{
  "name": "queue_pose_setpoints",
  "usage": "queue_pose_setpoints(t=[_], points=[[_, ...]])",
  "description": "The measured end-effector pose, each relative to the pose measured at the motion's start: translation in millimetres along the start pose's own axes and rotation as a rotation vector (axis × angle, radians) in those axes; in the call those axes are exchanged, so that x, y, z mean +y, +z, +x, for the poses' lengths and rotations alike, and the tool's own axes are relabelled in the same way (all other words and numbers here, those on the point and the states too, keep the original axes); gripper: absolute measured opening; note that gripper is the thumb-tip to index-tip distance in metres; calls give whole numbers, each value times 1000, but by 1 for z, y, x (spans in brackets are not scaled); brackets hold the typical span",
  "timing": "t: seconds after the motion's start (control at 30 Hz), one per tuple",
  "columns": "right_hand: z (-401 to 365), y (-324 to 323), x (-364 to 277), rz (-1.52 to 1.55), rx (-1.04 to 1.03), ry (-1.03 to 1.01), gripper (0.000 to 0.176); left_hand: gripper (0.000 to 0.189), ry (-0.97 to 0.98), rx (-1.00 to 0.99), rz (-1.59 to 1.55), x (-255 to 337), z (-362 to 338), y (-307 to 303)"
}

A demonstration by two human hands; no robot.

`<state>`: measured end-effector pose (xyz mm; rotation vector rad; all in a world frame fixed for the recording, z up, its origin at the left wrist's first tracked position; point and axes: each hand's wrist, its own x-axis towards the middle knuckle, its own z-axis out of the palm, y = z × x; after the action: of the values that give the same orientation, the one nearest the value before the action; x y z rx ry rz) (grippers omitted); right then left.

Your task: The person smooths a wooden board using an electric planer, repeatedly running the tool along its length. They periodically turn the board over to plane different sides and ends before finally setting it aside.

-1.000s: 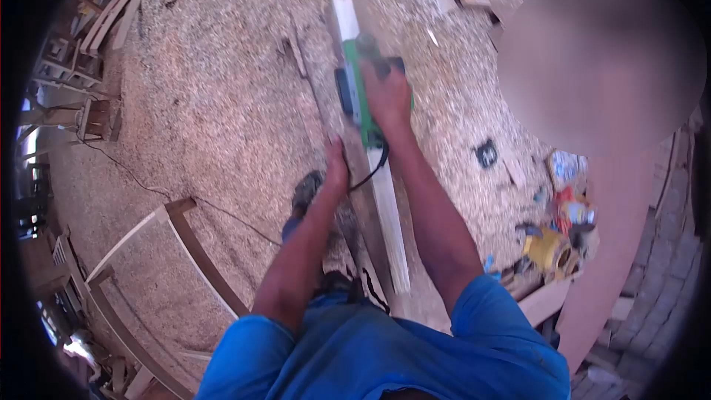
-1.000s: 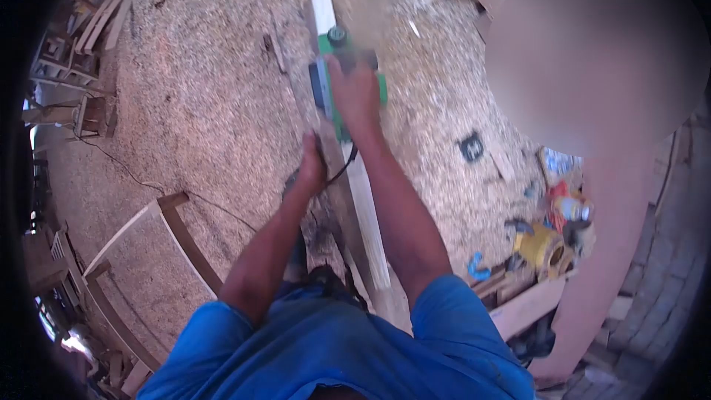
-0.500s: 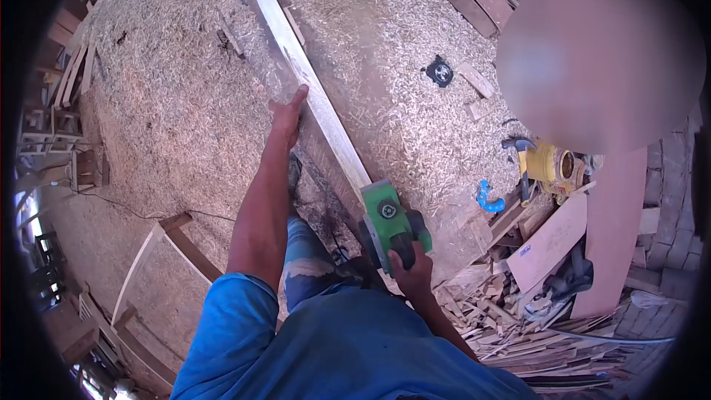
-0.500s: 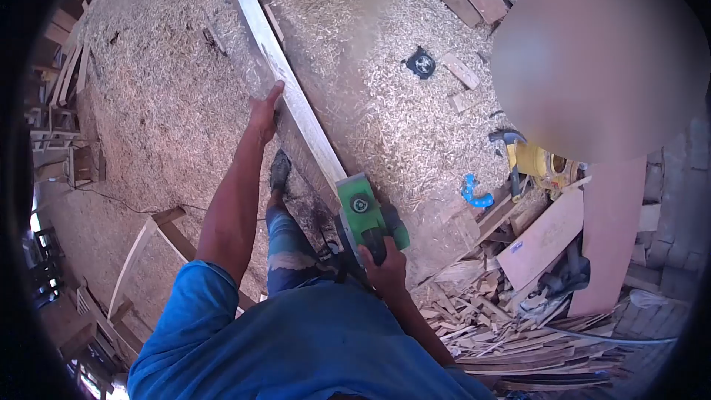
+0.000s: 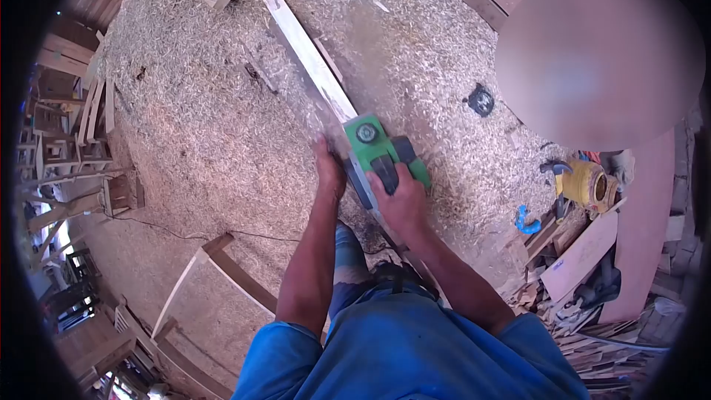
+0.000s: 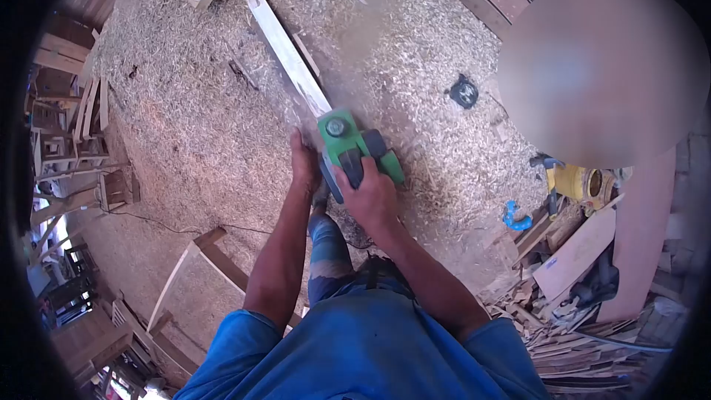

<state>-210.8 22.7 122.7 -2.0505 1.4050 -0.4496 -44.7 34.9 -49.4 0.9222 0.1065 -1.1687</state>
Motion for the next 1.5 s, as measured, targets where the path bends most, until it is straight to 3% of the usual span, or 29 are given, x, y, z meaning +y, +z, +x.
queue_pose_setpoints(t=[0.07,0.23,0.33,0.43,0.53,0.67,0.77,0.87,0.97,1.07,1.13,1.27,1.33,1.5], points=[[34,14,-26,15,10,-21,53,84,-38,-70,-146,0,-2,-4],[128,51,-91,-9,-33,12,59,87,-25,71,-110,-13,-2,-13],[197,80,-135,-1,-17,-10,61,92,-21,228,272,-4,-5,-26],[272,114,-177,25,8,-69,61,94,217,304,732,17,-7,-36],[341,139,-227,41,13,-99,61,95,556,235,1227,81,-31,-6],[415,168,-271,46,25,-146,65,107,694,-416,1653,154,-13,27],[416,162,-284,117,-36,-99,73,96,863,-838,1954,170,39,43],[421,166,-279,78,-10,-107,76,79,1136,-859,1982,143,104,52],[423,170,-266,125,-33,-172,77,66,1427,-707,1842,110,120,44],[393,169,-236,163,-35,-243,72,72,1334,-762,1820,75,87,38],[323,131,-236,123,-47,-170,63,76,1176,-850,1860,48,25,31],[197,99,-142,113,-14,-159,58,84,831,-1152,1894,-13,-85,42],[143,75,-111,54,-22,-120,55,83,849,-1020,1860,-65,-94,27],[5,21,-20,-33,-12,-89,55,89,277,-1307,1703,-109,-192,34]])
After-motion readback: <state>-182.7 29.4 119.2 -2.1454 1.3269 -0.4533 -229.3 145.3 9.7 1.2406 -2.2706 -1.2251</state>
